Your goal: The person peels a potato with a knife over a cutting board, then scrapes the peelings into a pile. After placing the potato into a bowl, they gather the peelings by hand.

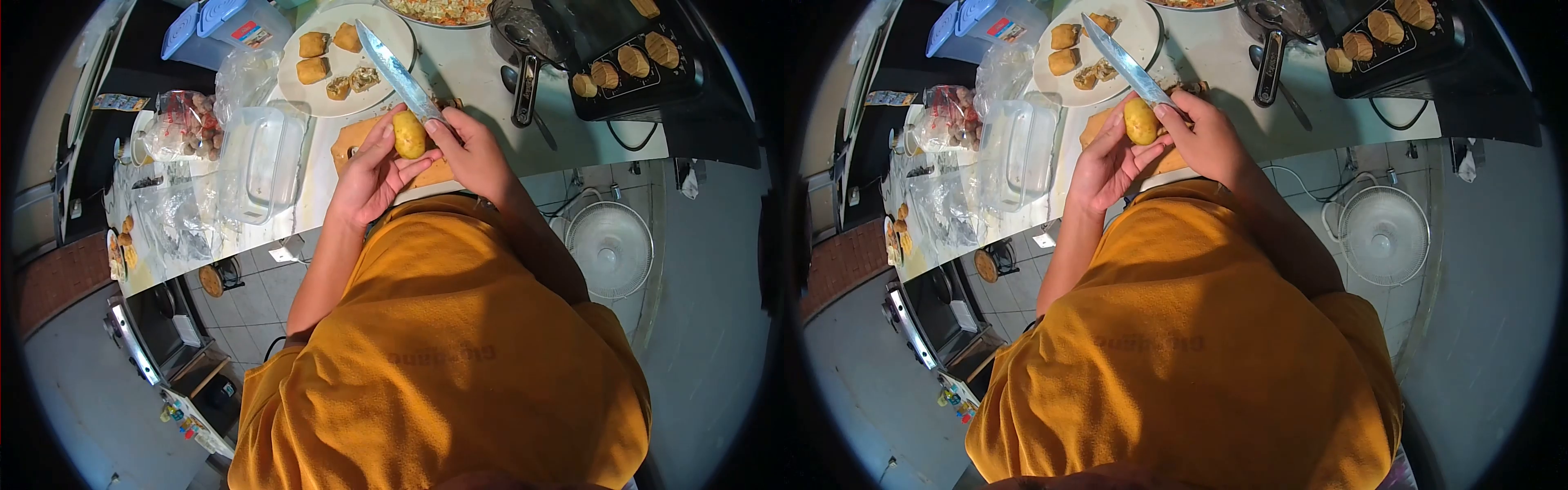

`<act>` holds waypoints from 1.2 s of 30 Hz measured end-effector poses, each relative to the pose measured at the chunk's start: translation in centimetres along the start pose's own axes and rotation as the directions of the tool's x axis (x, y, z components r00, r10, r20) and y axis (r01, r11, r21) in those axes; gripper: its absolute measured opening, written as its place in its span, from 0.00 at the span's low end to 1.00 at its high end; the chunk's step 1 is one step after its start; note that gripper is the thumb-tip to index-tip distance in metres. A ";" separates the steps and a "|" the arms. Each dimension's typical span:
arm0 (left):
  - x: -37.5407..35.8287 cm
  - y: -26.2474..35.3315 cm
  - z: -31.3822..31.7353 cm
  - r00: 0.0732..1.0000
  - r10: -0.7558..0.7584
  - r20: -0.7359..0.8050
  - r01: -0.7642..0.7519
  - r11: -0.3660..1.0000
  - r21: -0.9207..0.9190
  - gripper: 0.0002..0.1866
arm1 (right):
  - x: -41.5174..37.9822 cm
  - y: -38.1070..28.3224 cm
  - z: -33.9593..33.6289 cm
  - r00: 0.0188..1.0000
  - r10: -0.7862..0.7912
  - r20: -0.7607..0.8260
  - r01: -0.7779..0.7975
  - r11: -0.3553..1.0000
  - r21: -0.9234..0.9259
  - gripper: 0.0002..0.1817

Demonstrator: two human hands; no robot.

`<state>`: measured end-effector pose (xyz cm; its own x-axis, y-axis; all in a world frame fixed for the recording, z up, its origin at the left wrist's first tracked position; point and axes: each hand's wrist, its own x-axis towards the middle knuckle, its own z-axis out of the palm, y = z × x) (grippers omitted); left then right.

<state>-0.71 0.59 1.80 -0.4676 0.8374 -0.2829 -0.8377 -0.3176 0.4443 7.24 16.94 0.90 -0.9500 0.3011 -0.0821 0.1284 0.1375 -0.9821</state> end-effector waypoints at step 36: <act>-0.1 0.8 -1.3 0.976 0.160 -0.146 -0.082 0.896 0.436 0.27 | -0.6 -4.1 -1.7 0.992 -0.097 0.083 0.109 0.983 -0.145 0.09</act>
<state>-1.71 -0.36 1.15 -0.6319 0.7017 -0.3291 -0.5893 -0.1592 0.7920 7.80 17.82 5.23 -0.9784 0.2066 0.0001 0.0644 0.3050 -0.9502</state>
